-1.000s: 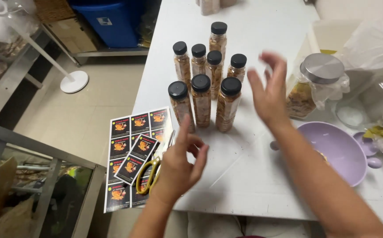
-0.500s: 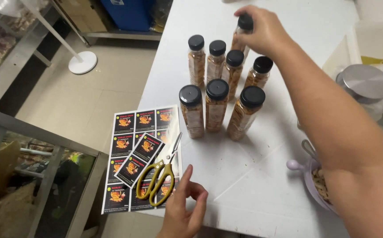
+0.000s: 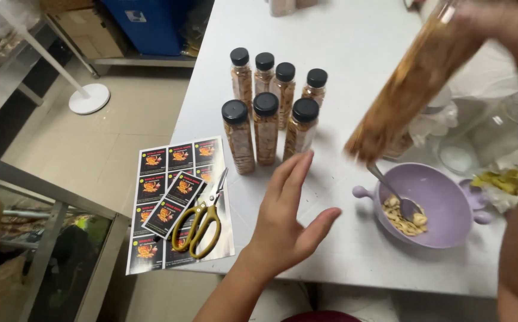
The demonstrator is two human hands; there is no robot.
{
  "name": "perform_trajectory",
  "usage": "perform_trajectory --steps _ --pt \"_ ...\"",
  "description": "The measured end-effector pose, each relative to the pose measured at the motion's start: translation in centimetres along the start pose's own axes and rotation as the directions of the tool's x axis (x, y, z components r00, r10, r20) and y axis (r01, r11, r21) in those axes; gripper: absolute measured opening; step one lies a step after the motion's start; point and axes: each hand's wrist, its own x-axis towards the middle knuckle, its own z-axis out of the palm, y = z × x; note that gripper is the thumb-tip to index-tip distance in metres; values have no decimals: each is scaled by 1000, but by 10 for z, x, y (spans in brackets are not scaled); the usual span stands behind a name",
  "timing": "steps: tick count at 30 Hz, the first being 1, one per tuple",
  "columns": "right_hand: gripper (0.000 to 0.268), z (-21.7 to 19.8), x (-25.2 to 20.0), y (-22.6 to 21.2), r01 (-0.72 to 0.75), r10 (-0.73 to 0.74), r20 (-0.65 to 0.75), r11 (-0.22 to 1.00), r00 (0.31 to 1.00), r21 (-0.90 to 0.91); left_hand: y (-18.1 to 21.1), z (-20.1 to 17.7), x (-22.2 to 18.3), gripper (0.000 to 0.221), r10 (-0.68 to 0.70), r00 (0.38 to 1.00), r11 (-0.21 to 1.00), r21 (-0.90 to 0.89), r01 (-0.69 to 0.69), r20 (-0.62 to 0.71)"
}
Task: Capping plastic snack bottles and marking labels with a pen on a production table.
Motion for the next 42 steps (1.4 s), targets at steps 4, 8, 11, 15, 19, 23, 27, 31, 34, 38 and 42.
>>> perform_trajectory --steps 4,8,11,15,19,23,27,31,34,38,42 --pt "62 15 -52 -149 -172 154 77 878 985 446 7 19 -6 90 -206 942 866 -399 302 266" --pt "49 52 -84 -149 -69 -78 199 766 977 639 8 43 -58 90 -344 845 520 -666 535 411" --pt "43 102 -94 -143 -147 194 102 233 976 961 3 62 -98 93 -418 832 404 -745 530 365" --pt "31 143 -99 -132 23 215 -49 124 975 992 5 78 -123 84 -427 841 374 -782 498 332" --pt "29 149 -103 -123 6 110 -10 36 994 999 15 79 -132 83 -440 721 -165 -838 521 535" --pt "27 149 -104 -120 2 59 -1 -14 998 1000 23 81 -136 59 -363 702 -488 -767 417 613" --pt "28 146 -107 -122 18 98 -23 53 995 998 24 83 -133 60 -403 703 -408 -803 435 586" --pt "32 138 -106 -128 8 149 -45 244 988 970 26 77 -119 91 -587 695 90 -820 565 414" --pt "35 141 -107 -131 21 199 -95 344 975 939 26 73 -118 93 -631 688 227 -763 606 359" --pt "33 147 -106 -125 3 309 -56 167 949 986 24 73 -118 93 -546 704 40 -826 563 453" --pt "32 151 -101 -120 47 197 -45 -7 979 999 17 80 -127 84 -522 674 -175 -839 515 523"
